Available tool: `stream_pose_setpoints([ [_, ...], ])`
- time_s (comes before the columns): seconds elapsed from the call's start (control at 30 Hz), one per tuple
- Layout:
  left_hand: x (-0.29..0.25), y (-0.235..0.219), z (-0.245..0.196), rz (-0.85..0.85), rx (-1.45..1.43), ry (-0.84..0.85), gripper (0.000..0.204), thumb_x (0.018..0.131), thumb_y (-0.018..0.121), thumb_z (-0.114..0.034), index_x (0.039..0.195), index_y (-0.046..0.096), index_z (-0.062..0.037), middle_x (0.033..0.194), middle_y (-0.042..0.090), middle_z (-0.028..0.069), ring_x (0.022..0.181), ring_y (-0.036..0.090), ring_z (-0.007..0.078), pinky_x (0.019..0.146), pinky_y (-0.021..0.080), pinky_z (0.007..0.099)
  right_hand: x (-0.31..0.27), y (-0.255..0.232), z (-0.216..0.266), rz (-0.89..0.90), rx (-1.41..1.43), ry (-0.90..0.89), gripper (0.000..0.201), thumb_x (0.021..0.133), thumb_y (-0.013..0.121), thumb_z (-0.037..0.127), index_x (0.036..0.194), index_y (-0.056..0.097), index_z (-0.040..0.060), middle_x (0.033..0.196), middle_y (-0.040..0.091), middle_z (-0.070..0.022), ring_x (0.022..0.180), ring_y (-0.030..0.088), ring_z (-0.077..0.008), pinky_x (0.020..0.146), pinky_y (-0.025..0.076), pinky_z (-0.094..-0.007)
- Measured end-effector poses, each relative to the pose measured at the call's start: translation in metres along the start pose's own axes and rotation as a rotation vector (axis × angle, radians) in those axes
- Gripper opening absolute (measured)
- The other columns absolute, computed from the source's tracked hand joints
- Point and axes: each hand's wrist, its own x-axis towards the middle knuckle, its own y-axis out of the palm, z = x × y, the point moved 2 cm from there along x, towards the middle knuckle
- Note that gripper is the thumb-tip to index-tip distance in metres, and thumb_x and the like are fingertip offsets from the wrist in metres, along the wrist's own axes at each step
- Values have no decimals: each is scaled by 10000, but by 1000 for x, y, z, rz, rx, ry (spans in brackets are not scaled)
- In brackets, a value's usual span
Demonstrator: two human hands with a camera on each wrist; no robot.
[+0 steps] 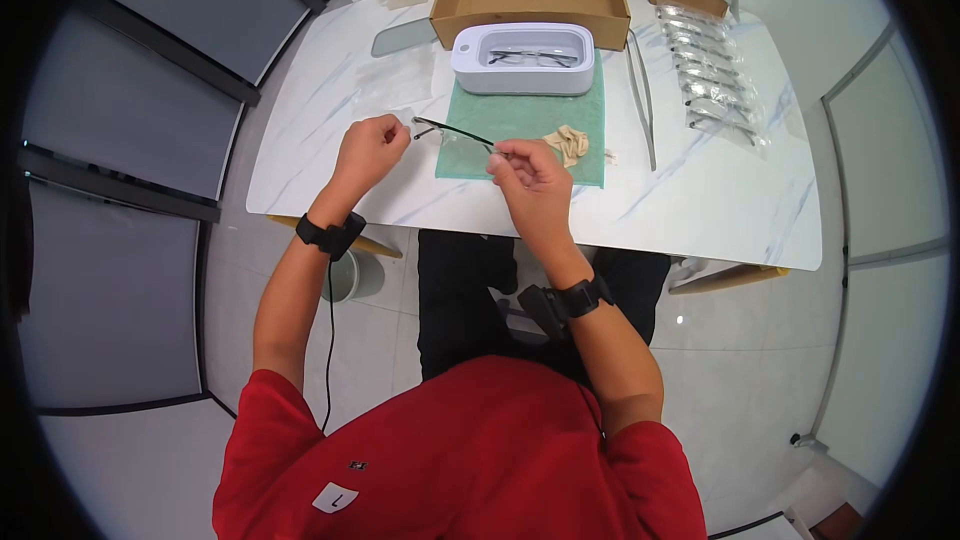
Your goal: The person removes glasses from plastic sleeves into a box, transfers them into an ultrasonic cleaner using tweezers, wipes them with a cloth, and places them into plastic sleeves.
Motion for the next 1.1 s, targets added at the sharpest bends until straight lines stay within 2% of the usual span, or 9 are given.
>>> stream_pose_setpoints([
  [0.33, -28, 10, -27, -76, -24, 169, 194, 854, 617, -196, 750, 627, -32, 619, 620, 145, 563, 614, 337, 544, 474, 402, 3, 18, -5, 38, -228, 14, 140, 886, 677, 11, 1017, 684, -38, 918, 678, -98, 791, 685, -126, 693, 545, -229],
  [0.53, -51, 26, -50, -142, -82, 293, 185, 866, 617, -176, 749, 593, -35, 638, 591, 179, 613, 608, 382, 545, 466, 453, 7, 27, -8, 225, -399, 86, 135, 855, 704, 60, 953, 695, -32, 906, 709, -137, 763, 702, -171, 676, 549, -275],
  [0.6, -56, 30, -55, -146, -104, 294, 184, 865, 618, -172, 746, 592, -34, 642, 591, 180, 616, 608, 382, 545, 465, 453, 9, 24, -9, 216, -578, 80, 179, 825, 738, 107, 947, 685, -13, 871, 697, -114, 706, 690, -181, 651, 544, -289],
  [0.77, -66, 37, -71, -196, -205, 343, 175, 858, 628, -139, 727, 574, -35, 643, 584, 174, 605, 599, 379, 538, 463, 448, 11, 13, -28, 100, -663, 9, 219, 811, 734, 121, 977, 660, -2, 813, 669, -92, 646, 655, -179, 637, 535, -296],
  [0.83, -66, 40, -68, -165, -169, 335, 157, 860, 635, -146, 758, 596, -32, 664, 593, 168, 610, 599, 366, 550, 469, 434, 13, 9, -29, 74, -635, 27, 226, 811, 725, 112, 997, 655, 4, 800, 661, -83, 638, 642, -167, 635, 532, -294],
  [0.9, -68, 43, -67, -180, -303, 338, 134, 866, 661, -154, 801, 629, -40, 684, 610, 130, 607, 617, 295, 547, 466, 383, 15, 5, -34, 166, -295, 348, 168, 837, 687, 73, 984, 653, 2, 806, 677, -79, 677, 632, -133, 635, 521, -269],
  [1.0, -75, 38, -48, -281, -419, 228, 110, 873, 689, -154, 899, 649, -55, 803, 649, 77, 697, 637, 182, 587, 462, 317, 19, -2, -32, 176, -172, 310, 128, 871, 655, 49, 983, 648, -12, 803, 687, -72, 705, 628, -106, 623, 498, -237],
  [1.03, -77, 37, -38, -279, -420, 228, 110, 873, 689, -154, 899, 649, -55, 803, 649, 77, 697, 637, 182, 587, 462, 317, 19, -6, -29, 174, -172, 311, 128, 871, 655, 49, 983, 648, -12, 803, 687, -72, 705, 628, -106, 623, 498, -237],
  [1.1, -81, 36, -11, -451, -443, 58, 237, 897, 693, -157, 1091, 610, -48, 970, 668, 63, 827, 632, 134, 660, 463, 265, 20, -11, -12, 180, -117, 340, 95, 898, 633, 40, 971, 647, -19, 790, 692, -67, 718, 636, -99, 620, 476, -217],
])
